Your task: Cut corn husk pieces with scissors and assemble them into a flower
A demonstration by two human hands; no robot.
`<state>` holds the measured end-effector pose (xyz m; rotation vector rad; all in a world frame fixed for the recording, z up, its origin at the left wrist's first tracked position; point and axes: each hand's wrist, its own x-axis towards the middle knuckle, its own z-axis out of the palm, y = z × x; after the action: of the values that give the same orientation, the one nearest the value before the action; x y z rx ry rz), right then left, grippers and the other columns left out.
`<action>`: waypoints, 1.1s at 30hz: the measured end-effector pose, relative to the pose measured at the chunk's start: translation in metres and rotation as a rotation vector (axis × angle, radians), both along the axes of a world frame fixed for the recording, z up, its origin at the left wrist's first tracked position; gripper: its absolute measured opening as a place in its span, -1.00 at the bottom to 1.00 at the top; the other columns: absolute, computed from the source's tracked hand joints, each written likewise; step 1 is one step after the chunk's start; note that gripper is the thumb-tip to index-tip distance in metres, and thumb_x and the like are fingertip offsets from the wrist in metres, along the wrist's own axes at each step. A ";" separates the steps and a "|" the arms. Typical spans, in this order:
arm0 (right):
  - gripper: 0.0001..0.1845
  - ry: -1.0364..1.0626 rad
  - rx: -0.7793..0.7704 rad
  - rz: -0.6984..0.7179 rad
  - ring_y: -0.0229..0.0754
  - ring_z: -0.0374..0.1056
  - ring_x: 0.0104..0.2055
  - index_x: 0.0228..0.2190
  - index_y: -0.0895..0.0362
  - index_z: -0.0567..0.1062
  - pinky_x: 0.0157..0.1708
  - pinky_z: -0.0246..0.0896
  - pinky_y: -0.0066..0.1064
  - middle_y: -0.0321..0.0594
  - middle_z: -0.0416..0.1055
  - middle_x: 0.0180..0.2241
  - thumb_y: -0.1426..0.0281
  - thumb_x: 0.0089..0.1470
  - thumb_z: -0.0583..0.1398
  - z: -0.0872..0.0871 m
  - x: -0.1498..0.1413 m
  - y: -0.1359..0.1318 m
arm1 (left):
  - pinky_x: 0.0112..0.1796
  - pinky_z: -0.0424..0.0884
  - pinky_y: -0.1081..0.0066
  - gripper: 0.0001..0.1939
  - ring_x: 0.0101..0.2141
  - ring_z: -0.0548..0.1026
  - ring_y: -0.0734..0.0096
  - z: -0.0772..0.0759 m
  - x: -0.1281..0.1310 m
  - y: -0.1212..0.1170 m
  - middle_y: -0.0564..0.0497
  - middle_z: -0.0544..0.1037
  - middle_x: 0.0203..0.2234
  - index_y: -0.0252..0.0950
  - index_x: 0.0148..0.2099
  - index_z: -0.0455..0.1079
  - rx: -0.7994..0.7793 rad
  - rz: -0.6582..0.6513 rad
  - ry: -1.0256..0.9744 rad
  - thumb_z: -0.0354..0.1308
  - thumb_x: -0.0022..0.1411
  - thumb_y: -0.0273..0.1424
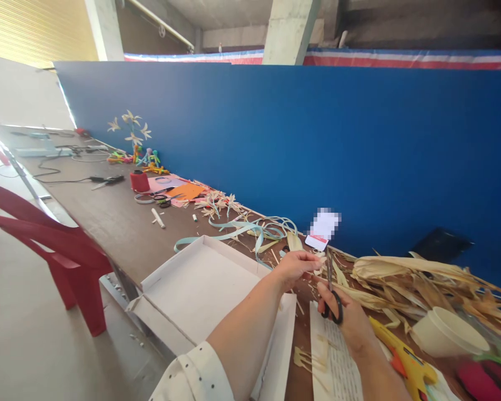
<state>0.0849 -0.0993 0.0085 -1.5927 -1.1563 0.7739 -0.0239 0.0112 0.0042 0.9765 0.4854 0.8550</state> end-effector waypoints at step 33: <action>-0.48 -0.187 0.002 0.012 -0.26 0.11 -0.64 -0.19 0.10 0.58 -0.60 0.01 -0.43 -0.39 0.19 -0.75 0.01 -0.08 0.20 0.000 0.002 0.002 | -0.55 0.08 0.54 -0.67 -0.64 0.19 0.69 -0.002 0.002 -0.002 0.13 0.35 -0.65 -0.37 -0.43 0.42 0.013 0.004 0.101 0.39 -0.22 -0.27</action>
<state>0.0867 -0.0974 0.0081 -1.6850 -1.3009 0.6410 -0.0220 0.0095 0.0017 1.0350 0.5688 0.8159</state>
